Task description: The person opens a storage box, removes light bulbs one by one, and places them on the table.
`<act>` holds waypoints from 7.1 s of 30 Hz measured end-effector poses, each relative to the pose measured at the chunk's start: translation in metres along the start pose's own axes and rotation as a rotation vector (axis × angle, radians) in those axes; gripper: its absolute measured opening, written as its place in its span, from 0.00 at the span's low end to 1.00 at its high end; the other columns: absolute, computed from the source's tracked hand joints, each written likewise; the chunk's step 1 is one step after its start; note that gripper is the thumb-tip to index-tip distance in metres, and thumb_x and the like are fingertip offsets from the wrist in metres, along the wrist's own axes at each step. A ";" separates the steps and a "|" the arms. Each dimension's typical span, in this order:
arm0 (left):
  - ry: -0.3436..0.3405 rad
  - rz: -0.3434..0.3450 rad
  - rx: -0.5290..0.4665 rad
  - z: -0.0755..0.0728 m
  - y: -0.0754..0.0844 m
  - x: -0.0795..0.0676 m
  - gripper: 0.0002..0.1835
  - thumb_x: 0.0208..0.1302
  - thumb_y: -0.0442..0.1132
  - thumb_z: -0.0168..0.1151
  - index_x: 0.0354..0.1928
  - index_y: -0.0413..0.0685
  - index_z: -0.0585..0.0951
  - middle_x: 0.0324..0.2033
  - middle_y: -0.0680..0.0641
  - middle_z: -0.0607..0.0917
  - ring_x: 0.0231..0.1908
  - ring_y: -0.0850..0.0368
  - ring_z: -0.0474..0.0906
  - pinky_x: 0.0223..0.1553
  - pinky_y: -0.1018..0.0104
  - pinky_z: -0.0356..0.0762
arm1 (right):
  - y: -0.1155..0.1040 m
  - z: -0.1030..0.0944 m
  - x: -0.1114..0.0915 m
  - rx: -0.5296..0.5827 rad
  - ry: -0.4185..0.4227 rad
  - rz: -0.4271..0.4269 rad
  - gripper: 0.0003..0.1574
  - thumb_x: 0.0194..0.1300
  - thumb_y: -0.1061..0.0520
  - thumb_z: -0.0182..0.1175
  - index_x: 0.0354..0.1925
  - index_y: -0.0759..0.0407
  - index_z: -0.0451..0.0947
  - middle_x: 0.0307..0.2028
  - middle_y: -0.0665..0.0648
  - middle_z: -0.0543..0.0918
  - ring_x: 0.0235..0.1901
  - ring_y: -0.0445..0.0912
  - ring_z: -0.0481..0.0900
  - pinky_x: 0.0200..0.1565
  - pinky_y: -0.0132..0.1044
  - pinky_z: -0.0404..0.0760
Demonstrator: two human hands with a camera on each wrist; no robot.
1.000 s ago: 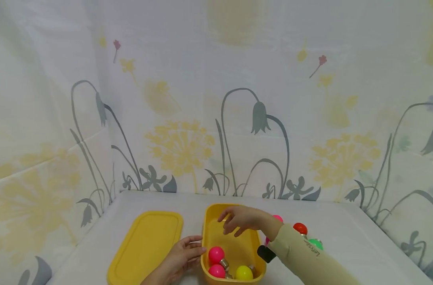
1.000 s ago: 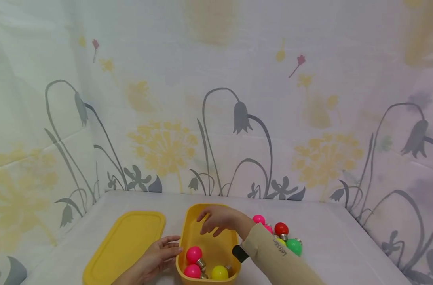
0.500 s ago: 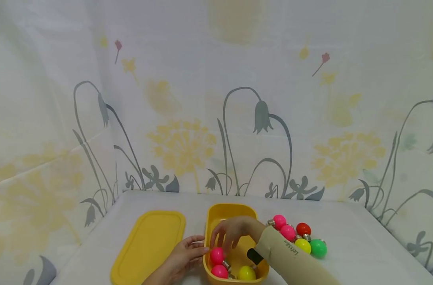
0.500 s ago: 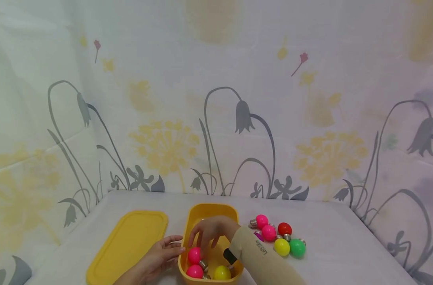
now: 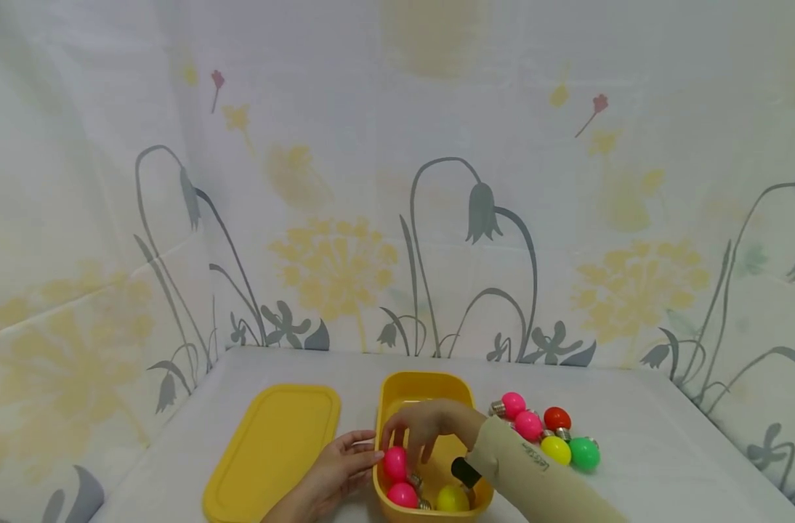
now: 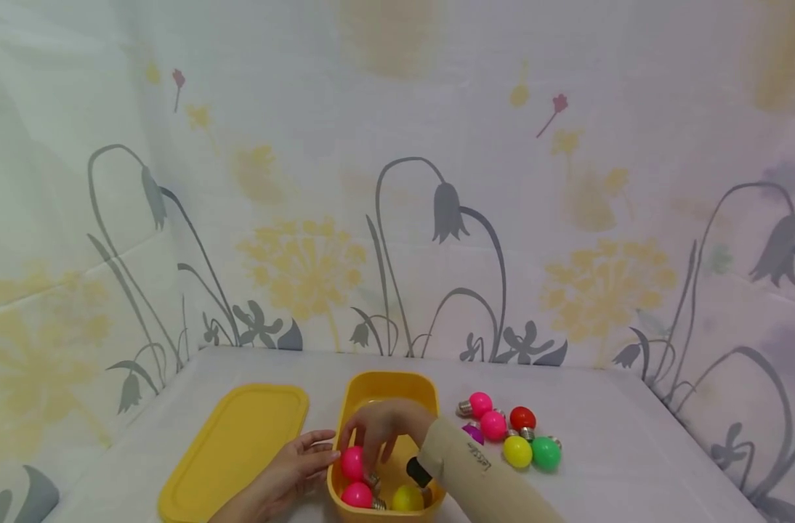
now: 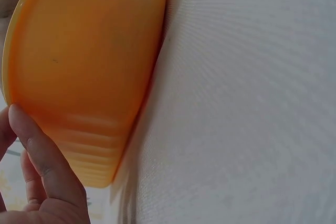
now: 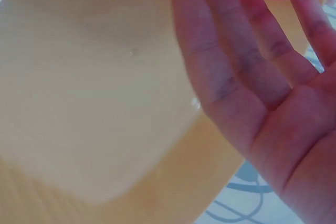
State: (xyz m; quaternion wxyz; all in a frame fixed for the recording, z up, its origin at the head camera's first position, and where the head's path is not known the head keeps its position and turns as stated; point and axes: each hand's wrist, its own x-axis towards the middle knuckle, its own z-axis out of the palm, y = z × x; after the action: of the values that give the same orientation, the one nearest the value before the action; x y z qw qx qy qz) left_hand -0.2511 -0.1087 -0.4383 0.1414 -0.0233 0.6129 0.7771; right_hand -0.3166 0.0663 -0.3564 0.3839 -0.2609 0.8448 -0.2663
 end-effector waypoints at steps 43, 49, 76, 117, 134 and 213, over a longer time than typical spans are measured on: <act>-0.013 0.052 -0.009 0.002 -0.001 -0.005 0.22 0.59 0.32 0.63 0.54 0.33 0.70 0.35 0.48 0.79 0.28 0.62 0.78 0.31 0.72 0.79 | 0.045 0.025 -0.090 0.298 0.699 -0.144 0.34 0.46 0.51 0.73 0.51 0.57 0.74 0.40 0.54 0.76 0.35 0.46 0.76 0.38 0.40 0.81; -0.006 0.055 0.012 0.002 -0.001 -0.005 0.22 0.60 0.32 0.63 0.54 0.33 0.70 0.35 0.49 0.79 0.28 0.62 0.78 0.31 0.71 0.79 | 0.058 0.030 -0.101 0.332 0.767 -0.107 0.35 0.46 0.53 0.74 0.52 0.60 0.73 0.42 0.56 0.76 0.35 0.47 0.75 0.36 0.41 0.82; 0.032 0.018 -0.001 0.005 0.000 -0.007 0.24 0.59 0.34 0.64 0.56 0.32 0.70 0.36 0.48 0.80 0.31 0.60 0.79 0.33 0.69 0.79 | 0.130 0.027 -0.141 0.297 0.997 0.038 0.35 0.49 0.56 0.72 0.54 0.64 0.71 0.41 0.59 0.77 0.30 0.48 0.77 0.31 0.37 0.81; 0.053 0.056 -0.021 0.007 -0.004 -0.008 0.22 0.59 0.33 0.64 0.53 0.33 0.72 0.34 0.50 0.79 0.27 0.63 0.77 0.30 0.73 0.78 | 0.146 0.020 -0.126 0.144 0.969 0.243 0.25 0.48 0.64 0.68 0.46 0.68 0.74 0.32 0.58 0.74 0.22 0.47 0.72 0.25 0.37 0.79; 0.022 0.037 -0.028 0.005 -0.003 -0.010 0.22 0.59 0.34 0.63 0.54 0.33 0.71 0.34 0.49 0.80 0.29 0.63 0.78 0.31 0.73 0.78 | 0.108 0.002 -0.127 0.272 0.932 0.060 0.26 0.49 0.63 0.69 0.48 0.66 0.74 0.31 0.56 0.75 0.26 0.48 0.74 0.29 0.39 0.81; 0.021 0.010 0.029 0.007 0.003 -0.007 0.24 0.58 0.37 0.65 0.54 0.33 0.71 0.35 0.48 0.80 0.30 0.60 0.78 0.33 0.70 0.79 | 0.020 -0.012 0.000 0.095 0.092 -0.363 0.11 0.55 0.68 0.64 0.40 0.66 0.80 0.37 0.59 0.81 0.36 0.47 0.78 0.40 0.32 0.79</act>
State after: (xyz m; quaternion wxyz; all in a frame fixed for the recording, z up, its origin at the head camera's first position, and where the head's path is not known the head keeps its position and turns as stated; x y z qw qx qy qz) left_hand -0.2445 -0.1042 -0.4329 0.1315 -0.0266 0.6257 0.7684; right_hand -0.3309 0.0837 -0.3621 0.3021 -0.3782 0.7871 -0.3823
